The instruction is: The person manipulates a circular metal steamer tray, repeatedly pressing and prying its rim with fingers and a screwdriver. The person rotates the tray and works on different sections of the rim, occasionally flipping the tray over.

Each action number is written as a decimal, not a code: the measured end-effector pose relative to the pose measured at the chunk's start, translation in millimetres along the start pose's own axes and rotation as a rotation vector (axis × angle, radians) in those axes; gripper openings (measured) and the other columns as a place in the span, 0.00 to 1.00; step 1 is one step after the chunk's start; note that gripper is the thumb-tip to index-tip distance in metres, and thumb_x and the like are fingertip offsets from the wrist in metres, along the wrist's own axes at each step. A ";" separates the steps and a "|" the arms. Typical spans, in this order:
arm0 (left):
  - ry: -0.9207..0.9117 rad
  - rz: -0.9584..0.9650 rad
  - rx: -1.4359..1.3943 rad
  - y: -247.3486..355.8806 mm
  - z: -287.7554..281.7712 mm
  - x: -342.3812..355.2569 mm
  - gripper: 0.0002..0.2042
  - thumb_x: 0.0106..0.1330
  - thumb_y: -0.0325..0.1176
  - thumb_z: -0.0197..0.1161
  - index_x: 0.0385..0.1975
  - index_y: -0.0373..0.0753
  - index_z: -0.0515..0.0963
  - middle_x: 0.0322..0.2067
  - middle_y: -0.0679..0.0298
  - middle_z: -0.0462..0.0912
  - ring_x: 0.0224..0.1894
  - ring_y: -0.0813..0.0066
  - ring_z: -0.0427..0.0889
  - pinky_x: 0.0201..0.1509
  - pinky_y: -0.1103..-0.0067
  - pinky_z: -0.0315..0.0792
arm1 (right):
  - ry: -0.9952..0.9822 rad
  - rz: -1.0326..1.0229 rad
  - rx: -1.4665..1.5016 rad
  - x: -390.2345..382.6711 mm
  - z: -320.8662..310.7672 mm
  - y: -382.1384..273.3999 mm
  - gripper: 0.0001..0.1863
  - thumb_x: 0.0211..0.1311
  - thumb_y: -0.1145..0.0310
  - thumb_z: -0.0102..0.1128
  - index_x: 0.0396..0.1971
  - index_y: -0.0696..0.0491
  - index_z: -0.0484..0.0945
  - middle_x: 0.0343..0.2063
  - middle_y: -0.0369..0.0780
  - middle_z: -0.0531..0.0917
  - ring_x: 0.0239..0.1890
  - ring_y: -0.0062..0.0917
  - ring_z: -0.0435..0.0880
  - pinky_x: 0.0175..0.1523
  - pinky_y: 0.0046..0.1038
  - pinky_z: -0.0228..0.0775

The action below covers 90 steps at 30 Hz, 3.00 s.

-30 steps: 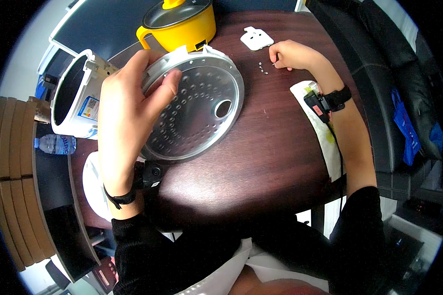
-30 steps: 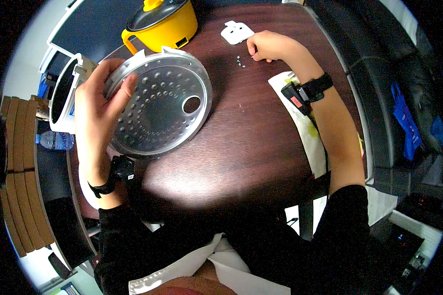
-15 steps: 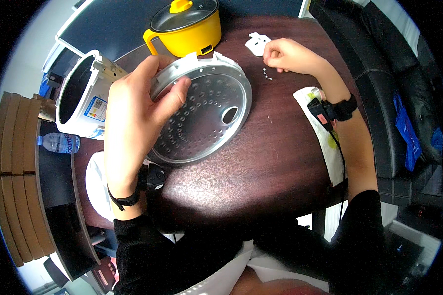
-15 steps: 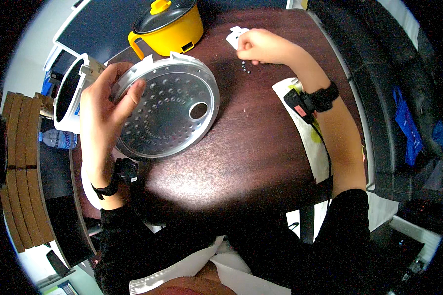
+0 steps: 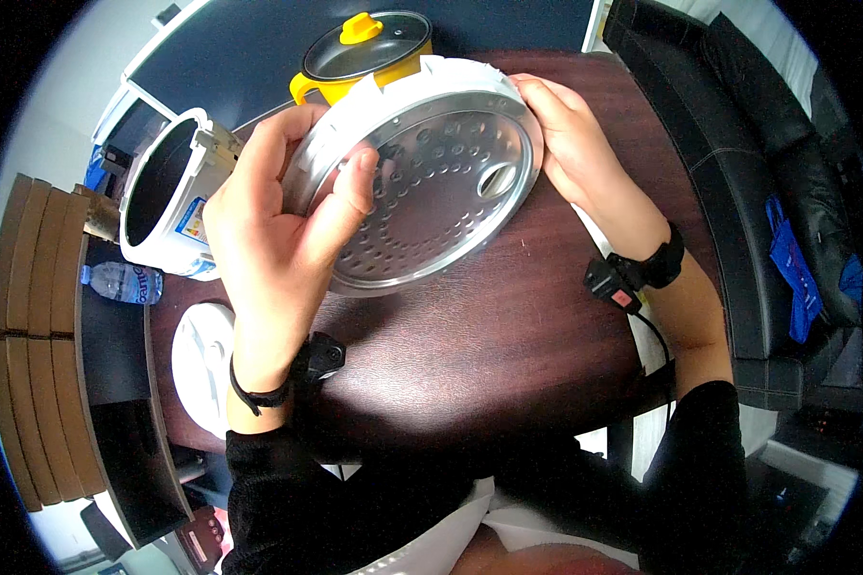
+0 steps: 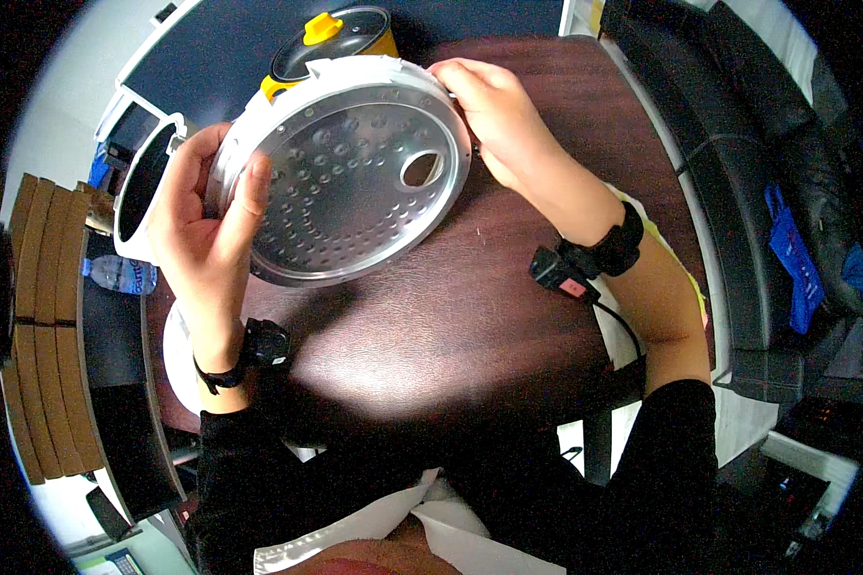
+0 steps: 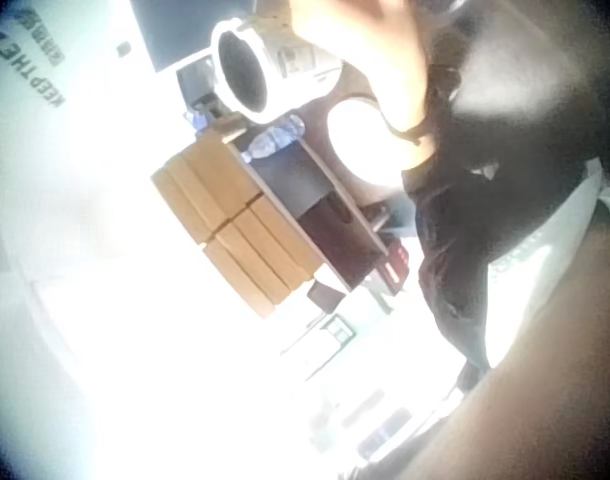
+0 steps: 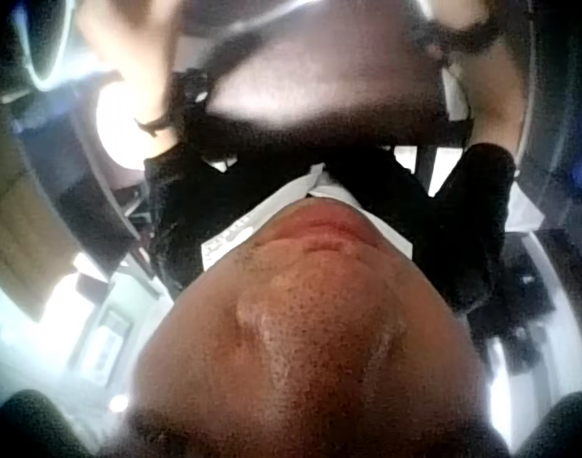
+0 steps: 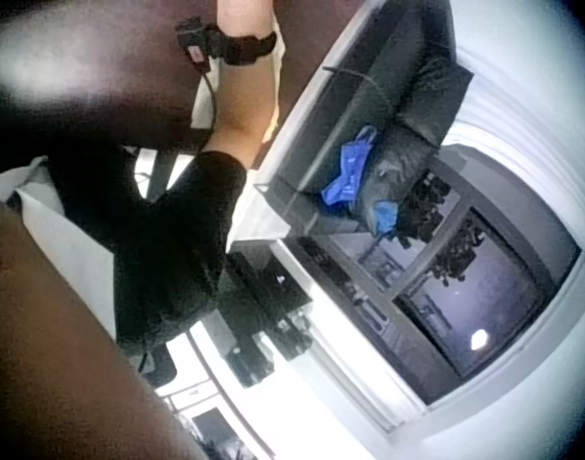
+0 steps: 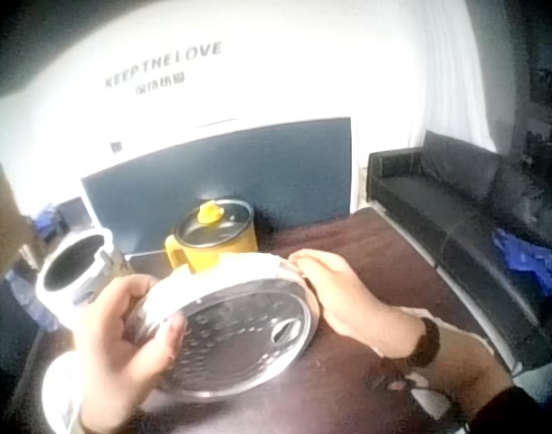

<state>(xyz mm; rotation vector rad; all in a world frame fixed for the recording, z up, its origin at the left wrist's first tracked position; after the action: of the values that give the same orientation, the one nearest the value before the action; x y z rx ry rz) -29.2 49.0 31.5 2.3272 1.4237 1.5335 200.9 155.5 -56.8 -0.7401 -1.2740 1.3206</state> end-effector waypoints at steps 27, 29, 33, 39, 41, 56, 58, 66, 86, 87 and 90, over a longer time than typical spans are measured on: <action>-0.370 -0.097 -0.022 6.7 26.7 -3.8 0.20 0.62 0.38 0.68 0.51 0.39 0.73 0.34 0.52 0.83 0.30 0.64 0.86 0.32 0.77 0.76 | 0.297 -0.665 -0.620 -32.7 8.4 -49.7 0.05 0.68 0.73 0.58 0.38 0.57 0.75 0.25 0.31 0.78 0.22 0.05 0.72 0.26 0.11 0.61; -0.343 0.072 -0.066 6.5 32.2 -4.6 0.20 0.62 0.38 0.68 0.51 0.39 0.73 0.34 0.51 0.83 0.31 0.61 0.86 0.33 0.76 0.77 | 0.280 -0.608 -0.683 -39.5 15.1 -51.6 0.04 0.68 0.73 0.58 0.38 0.57 0.75 0.23 0.30 0.77 0.22 0.05 0.71 0.26 0.11 0.60; -0.403 0.091 -0.115 5.7 36.2 -9.7 0.18 0.64 0.39 0.67 0.49 0.37 0.74 0.31 0.51 0.82 0.31 0.59 0.86 0.33 0.73 0.77 | 0.204 -0.694 -0.728 -44.3 20.2 -51.2 0.04 0.68 0.75 0.58 0.39 0.57 0.74 0.20 0.29 0.76 0.21 0.05 0.70 0.25 0.12 0.60; -0.452 0.017 -0.101 10.1 33.5 -9.7 0.16 0.65 0.39 0.66 0.45 0.36 0.74 0.26 0.52 0.81 0.27 0.61 0.85 0.29 0.73 0.75 | 0.053 -0.763 -0.665 -42.2 20.7 -50.2 0.05 0.67 0.76 0.58 0.41 0.58 0.73 0.25 0.31 0.78 0.26 0.07 0.75 0.31 0.12 0.65; -0.437 0.032 -0.091 9.0 33.6 -9.4 0.16 0.65 0.39 0.66 0.44 0.36 0.74 0.26 0.52 0.81 0.26 0.61 0.84 0.28 0.73 0.75 | 0.066 -0.671 -0.590 -40.2 22.9 -48.1 0.06 0.67 0.76 0.58 0.41 0.58 0.74 0.28 0.32 0.79 0.29 0.08 0.77 0.34 0.13 0.68; -0.358 -0.013 -0.037 8.2 30.5 -8.8 0.16 0.64 0.36 0.66 0.45 0.33 0.74 0.25 0.48 0.81 0.26 0.55 0.85 0.29 0.71 0.75 | -0.196 -0.794 -0.922 -62.6 53.3 -77.5 0.07 0.57 0.78 0.66 0.34 0.55 0.78 0.29 0.36 0.79 0.22 0.15 0.74 0.26 0.17 0.62; -0.358 -0.024 -0.031 9.4 30.9 -8.5 0.15 0.64 0.35 0.66 0.45 0.33 0.74 0.25 0.47 0.80 0.26 0.54 0.85 0.29 0.71 0.75 | -0.203 -0.731 -0.895 -62.7 55.4 -70.9 0.08 0.55 0.75 0.66 0.33 0.54 0.75 0.28 0.39 0.78 0.25 0.29 0.79 0.29 0.28 0.68; -0.309 0.033 -0.035 12.5 34.2 -14.3 0.14 0.64 0.33 0.65 0.43 0.33 0.72 0.25 0.48 0.80 0.27 0.52 0.84 0.28 0.70 0.74 | -0.136 -0.726 -0.878 -65.2 60.0 -63.1 0.09 0.55 0.73 0.66 0.31 0.54 0.73 0.27 0.41 0.78 0.27 0.38 0.80 0.30 0.34 0.71; -0.274 0.039 -0.068 10.6 38.9 -19.0 0.14 0.63 0.32 0.65 0.45 0.34 0.71 0.24 0.48 0.79 0.27 0.52 0.84 0.28 0.69 0.75 | -0.054 -0.625 -0.817 -70.4 60.6 -63.9 0.07 0.56 0.75 0.67 0.32 0.55 0.77 0.25 0.38 0.79 0.21 0.25 0.77 0.27 0.26 0.69; -0.274 0.042 -0.067 10.6 39.0 -18.9 0.14 0.63 0.32 0.65 0.45 0.34 0.71 0.24 0.48 0.79 0.27 0.52 0.84 0.28 0.69 0.75 | -0.055 -0.660 -0.818 -69.9 60.3 -63.1 0.06 0.56 0.76 0.68 0.32 0.56 0.78 0.24 0.36 0.78 0.21 0.20 0.74 0.27 0.22 0.65; -0.262 0.058 -0.067 9.6 39.3 -18.7 0.15 0.63 0.32 0.65 0.45 0.33 0.71 0.24 0.48 0.79 0.27 0.52 0.84 0.27 0.69 0.75 | -0.061 -0.725 -0.821 -69.0 60.1 -61.2 0.06 0.57 0.79 0.68 0.33 0.57 0.79 0.22 0.31 0.76 0.20 0.08 0.68 0.25 0.13 0.58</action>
<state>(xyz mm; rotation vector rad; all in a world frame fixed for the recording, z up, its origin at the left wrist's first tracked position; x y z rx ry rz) 4.2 47.7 2.0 2.4385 1.2356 1.2104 175.1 63.4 -2.3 -0.6695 -1.9161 0.2056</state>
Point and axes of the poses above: each hand's wrist, its own x-axis towards the middle knuckle, its own z-axis out of the palm, y = z × x, the point moved 3 cm from there along x, towards the middle knuckle
